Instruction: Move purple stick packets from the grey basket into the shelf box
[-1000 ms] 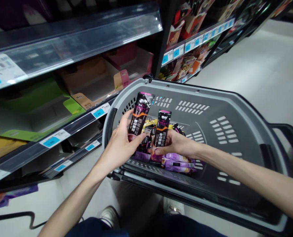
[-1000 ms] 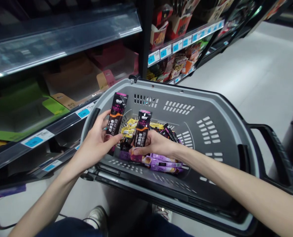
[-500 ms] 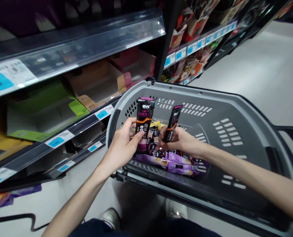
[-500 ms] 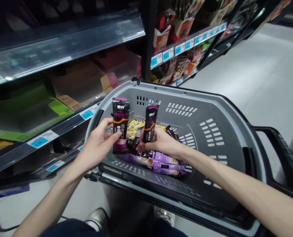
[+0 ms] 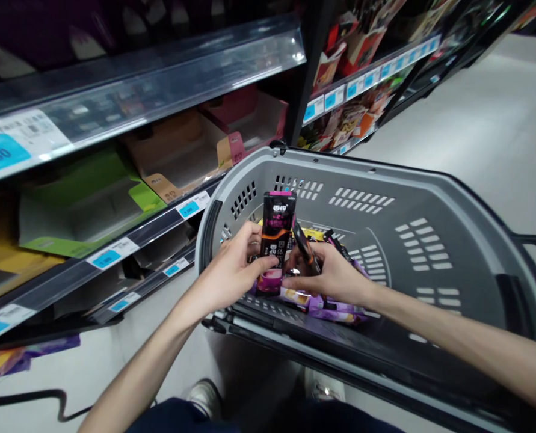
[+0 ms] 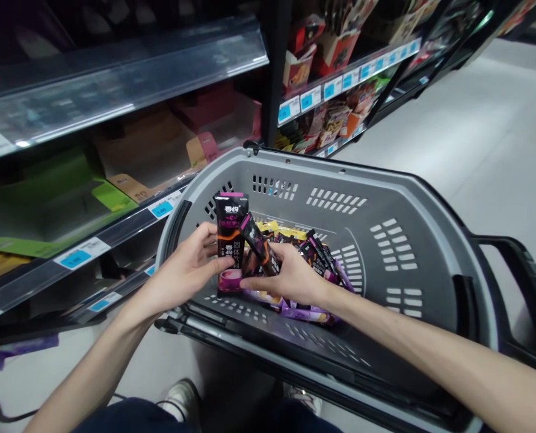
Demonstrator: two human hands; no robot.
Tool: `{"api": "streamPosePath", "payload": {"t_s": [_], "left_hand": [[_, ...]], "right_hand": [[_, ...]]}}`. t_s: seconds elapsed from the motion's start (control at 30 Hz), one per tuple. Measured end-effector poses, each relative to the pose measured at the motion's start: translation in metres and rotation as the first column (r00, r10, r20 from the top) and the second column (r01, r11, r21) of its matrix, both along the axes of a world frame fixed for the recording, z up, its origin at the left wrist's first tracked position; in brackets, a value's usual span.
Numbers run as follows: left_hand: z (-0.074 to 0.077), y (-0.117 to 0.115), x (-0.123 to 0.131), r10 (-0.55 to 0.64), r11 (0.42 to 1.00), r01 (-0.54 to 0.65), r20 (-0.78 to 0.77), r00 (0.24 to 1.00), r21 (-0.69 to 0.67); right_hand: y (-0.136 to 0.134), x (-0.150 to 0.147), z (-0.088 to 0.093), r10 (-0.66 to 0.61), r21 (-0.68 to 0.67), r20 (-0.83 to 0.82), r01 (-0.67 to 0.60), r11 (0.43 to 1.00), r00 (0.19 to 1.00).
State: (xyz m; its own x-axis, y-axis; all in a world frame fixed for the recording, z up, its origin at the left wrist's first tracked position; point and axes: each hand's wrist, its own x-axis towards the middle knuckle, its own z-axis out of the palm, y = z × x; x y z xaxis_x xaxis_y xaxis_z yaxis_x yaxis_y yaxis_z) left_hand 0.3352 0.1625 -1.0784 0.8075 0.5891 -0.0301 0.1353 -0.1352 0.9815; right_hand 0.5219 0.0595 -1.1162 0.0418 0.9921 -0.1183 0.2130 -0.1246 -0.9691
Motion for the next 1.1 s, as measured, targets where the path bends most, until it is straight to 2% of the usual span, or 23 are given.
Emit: {"api": "streamPosePath", "payload": {"t_s": [0.2, 0.43, 0.8, 1.1], "left_hand": [[0.001, 0.000, -0.001, -0.017, 0.999, 0.019, -0.043, 0.999, 0.041], [0.001, 0.003, -0.002, 0.039, 0.981, -0.010, -0.144, 0.989, 0.195], [-0.001, 0.001, -0.003, 0.042, 0.984, -0.011, -0.170, 0.984, 0.179], [0.001, 0.001, -0.002, 0.028, 0.984, 0.007, -0.190, 0.981, 0.176]], "right_hand": [[-0.006, -0.007, 0.000, -0.100, -0.048, -0.057, 0.097, 0.994, 0.993], [0.001, 0.001, 0.002, -0.149, 0.020, -0.022, 0.149, 0.989, 0.989], [0.004, 0.003, 0.005, -0.190, -0.005, -0.070, 0.190, 0.982, 0.979], [0.004, 0.004, 0.005, -0.180, -0.061, -0.199, 0.171, 0.983, 0.963]]}}
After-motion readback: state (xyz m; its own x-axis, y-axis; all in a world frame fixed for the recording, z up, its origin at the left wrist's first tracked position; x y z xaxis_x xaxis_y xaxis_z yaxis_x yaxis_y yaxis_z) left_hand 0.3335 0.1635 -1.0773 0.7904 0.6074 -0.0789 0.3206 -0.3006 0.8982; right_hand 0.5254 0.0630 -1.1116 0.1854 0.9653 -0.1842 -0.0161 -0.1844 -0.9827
